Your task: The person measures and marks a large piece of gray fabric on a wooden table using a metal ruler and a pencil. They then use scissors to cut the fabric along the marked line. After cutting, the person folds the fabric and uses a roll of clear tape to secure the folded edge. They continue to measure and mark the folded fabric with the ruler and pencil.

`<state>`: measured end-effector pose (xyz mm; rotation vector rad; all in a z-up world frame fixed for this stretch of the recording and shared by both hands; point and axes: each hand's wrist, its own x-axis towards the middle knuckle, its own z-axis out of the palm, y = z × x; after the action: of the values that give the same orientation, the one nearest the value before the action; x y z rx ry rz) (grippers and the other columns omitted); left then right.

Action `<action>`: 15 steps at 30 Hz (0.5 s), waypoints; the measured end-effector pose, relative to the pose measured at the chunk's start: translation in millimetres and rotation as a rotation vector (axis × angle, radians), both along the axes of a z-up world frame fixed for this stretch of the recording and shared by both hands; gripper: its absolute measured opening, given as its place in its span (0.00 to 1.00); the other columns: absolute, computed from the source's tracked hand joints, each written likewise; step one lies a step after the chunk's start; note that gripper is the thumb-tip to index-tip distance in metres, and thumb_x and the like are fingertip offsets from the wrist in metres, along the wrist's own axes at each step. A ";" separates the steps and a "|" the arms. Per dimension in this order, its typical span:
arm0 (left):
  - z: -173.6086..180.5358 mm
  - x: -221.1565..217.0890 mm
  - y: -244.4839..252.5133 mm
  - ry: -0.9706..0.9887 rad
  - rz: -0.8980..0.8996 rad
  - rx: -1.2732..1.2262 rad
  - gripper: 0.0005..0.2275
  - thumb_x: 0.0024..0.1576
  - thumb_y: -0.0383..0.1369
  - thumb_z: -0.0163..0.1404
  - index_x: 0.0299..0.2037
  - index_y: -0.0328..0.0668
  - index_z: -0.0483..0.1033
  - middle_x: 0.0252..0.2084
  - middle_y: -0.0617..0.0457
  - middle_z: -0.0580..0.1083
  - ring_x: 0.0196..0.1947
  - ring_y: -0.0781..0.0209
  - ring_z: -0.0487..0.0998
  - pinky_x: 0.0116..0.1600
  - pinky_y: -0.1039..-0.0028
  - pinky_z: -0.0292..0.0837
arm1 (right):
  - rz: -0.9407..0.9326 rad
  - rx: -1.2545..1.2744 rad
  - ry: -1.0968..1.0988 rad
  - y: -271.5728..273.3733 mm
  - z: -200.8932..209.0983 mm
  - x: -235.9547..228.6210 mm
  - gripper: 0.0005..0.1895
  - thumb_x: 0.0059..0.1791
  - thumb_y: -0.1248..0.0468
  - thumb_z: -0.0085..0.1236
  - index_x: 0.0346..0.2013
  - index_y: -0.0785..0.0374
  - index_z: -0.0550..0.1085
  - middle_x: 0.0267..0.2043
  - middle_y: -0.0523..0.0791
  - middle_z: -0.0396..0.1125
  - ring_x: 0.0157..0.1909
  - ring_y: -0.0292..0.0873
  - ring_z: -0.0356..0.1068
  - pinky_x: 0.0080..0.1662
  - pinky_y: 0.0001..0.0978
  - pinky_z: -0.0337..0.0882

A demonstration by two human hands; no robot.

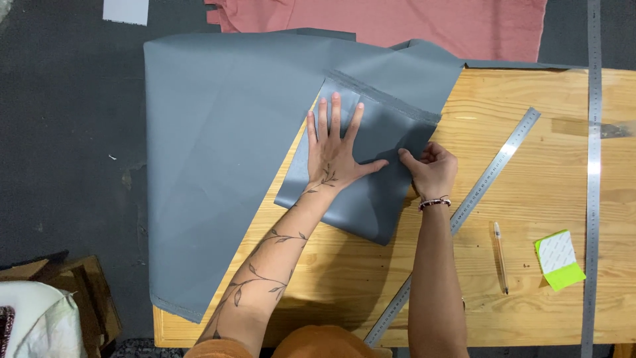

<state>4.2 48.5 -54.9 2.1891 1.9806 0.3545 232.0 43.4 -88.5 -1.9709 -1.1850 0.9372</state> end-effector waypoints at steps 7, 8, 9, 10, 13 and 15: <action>-1.4 0.0 -0.6 -0.036 0.009 -0.014 0.55 0.42 0.76 0.51 0.76 0.58 0.46 0.77 0.39 0.44 0.77 0.38 0.42 0.76 0.41 0.30 | 0.014 0.007 -0.077 1.8 -3.2 -0.2 0.19 0.39 0.56 0.77 0.24 0.59 0.71 0.20 0.38 0.60 0.26 0.31 0.63 0.34 0.22 0.61; -1.9 0.0 -0.8 -0.027 0.010 -0.011 0.55 0.42 0.76 0.51 0.76 0.58 0.46 0.77 0.39 0.44 0.77 0.38 0.43 0.76 0.42 0.30 | 0.015 0.007 -0.089 1.9 -3.8 0.1 0.19 0.39 0.56 0.76 0.24 0.58 0.71 0.20 0.38 0.61 0.26 0.30 0.63 0.34 0.22 0.61; -2.5 0.2 -1.1 -0.020 0.010 -0.007 0.55 0.42 0.77 0.51 0.76 0.58 0.46 0.77 0.39 0.45 0.77 0.38 0.44 0.76 0.42 0.29 | 0.016 0.007 -0.101 1.6 -4.5 0.6 0.19 0.39 0.56 0.76 0.24 0.58 0.71 0.20 0.37 0.61 0.26 0.30 0.63 0.34 0.22 0.61; -2.3 0.1 -1.1 -0.020 0.010 -0.007 0.55 0.42 0.77 0.51 0.76 0.58 0.46 0.77 0.39 0.45 0.77 0.38 0.44 0.76 0.42 0.29 | 0.016 0.007 -0.101 1.7 -4.0 0.2 0.19 0.39 0.56 0.76 0.24 0.58 0.71 0.20 0.37 0.61 0.26 0.30 0.63 0.34 0.22 0.61; -1.9 0.5 -1.4 -0.007 0.013 -0.005 0.55 0.42 0.77 0.50 0.76 0.58 0.46 0.77 0.40 0.45 0.77 0.39 0.44 0.76 0.43 0.30 | 0.004 0.005 -0.068 1.6 -1.3 -1.0 0.17 0.39 0.56 0.76 0.25 0.56 0.72 0.21 0.35 0.61 0.27 0.27 0.63 0.35 0.19 0.61; -2.0 0.3 -1.4 -0.018 0.013 0.019 0.55 0.42 0.77 0.52 0.76 0.57 0.47 0.77 0.40 0.46 0.77 0.40 0.44 0.77 0.47 0.30 | 0.006 -0.017 -0.069 2.5 2.1 -3.2 0.18 0.39 0.56 0.75 0.24 0.56 0.71 0.20 0.36 0.61 0.26 0.28 0.63 0.34 0.21 0.60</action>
<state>4.5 47.2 -56.9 2.1777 1.9906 0.3942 228.8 45.8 -86.4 -2.0287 -1.2257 0.8911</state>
